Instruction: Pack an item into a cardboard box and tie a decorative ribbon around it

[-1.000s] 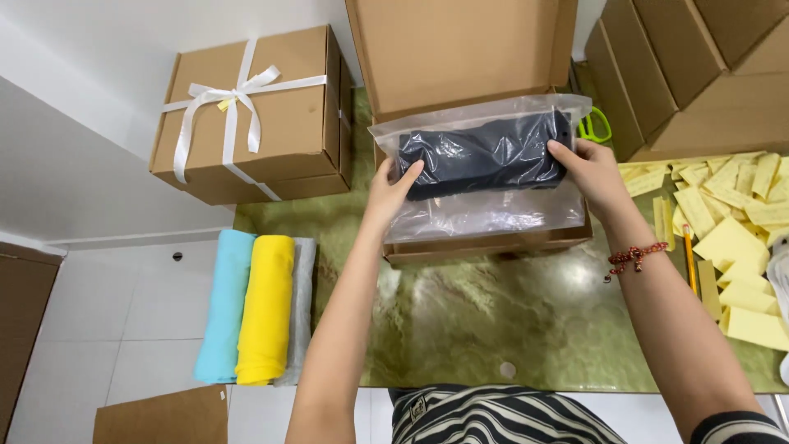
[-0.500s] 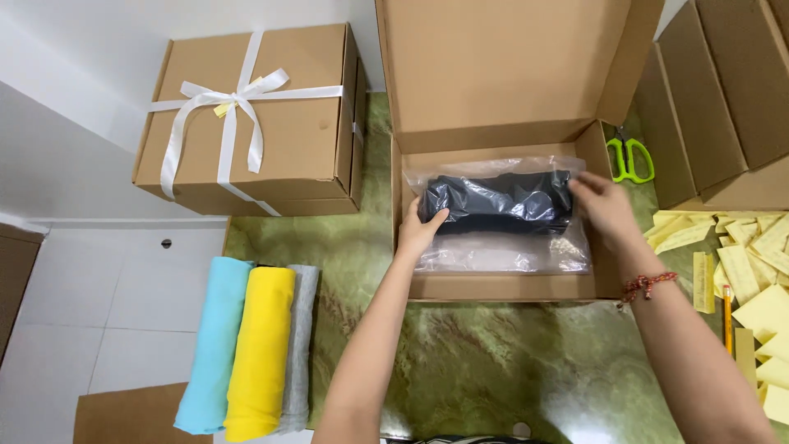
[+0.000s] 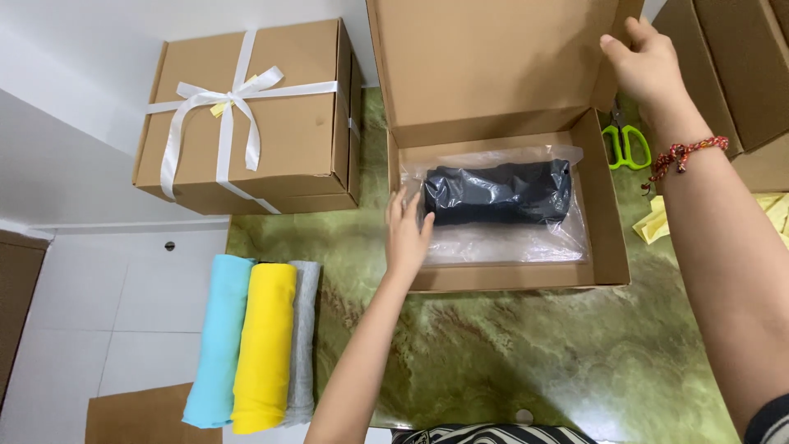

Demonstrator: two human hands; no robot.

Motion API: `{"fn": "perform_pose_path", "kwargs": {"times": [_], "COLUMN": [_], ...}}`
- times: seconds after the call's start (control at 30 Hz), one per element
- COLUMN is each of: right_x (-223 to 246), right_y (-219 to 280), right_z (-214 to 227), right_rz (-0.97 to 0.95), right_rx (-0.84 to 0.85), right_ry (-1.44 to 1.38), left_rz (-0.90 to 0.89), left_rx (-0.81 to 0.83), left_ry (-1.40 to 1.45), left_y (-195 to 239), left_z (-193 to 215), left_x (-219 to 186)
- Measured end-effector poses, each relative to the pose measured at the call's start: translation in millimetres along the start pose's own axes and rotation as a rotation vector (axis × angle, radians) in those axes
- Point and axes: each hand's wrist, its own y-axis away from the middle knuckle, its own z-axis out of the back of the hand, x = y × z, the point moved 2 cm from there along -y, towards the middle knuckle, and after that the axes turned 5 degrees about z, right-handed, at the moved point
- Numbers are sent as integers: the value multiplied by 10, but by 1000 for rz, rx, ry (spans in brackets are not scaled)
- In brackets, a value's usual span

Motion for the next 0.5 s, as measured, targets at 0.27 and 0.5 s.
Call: {"fn": "perform_pose_path", "kwargs": {"times": [0.27,0.5], "right_x": [270,314], "right_y": [646,1271], "right_z": [255,500], "right_rz": [-58,-70], "right_rx": [19,53], "right_ry": [-83,-293], "left_rz": [175,370], "left_rx": [-53,135], "left_ry": [110,196], "left_y": [796,907], "left_z": [404,438], "left_x": [16,86]}}
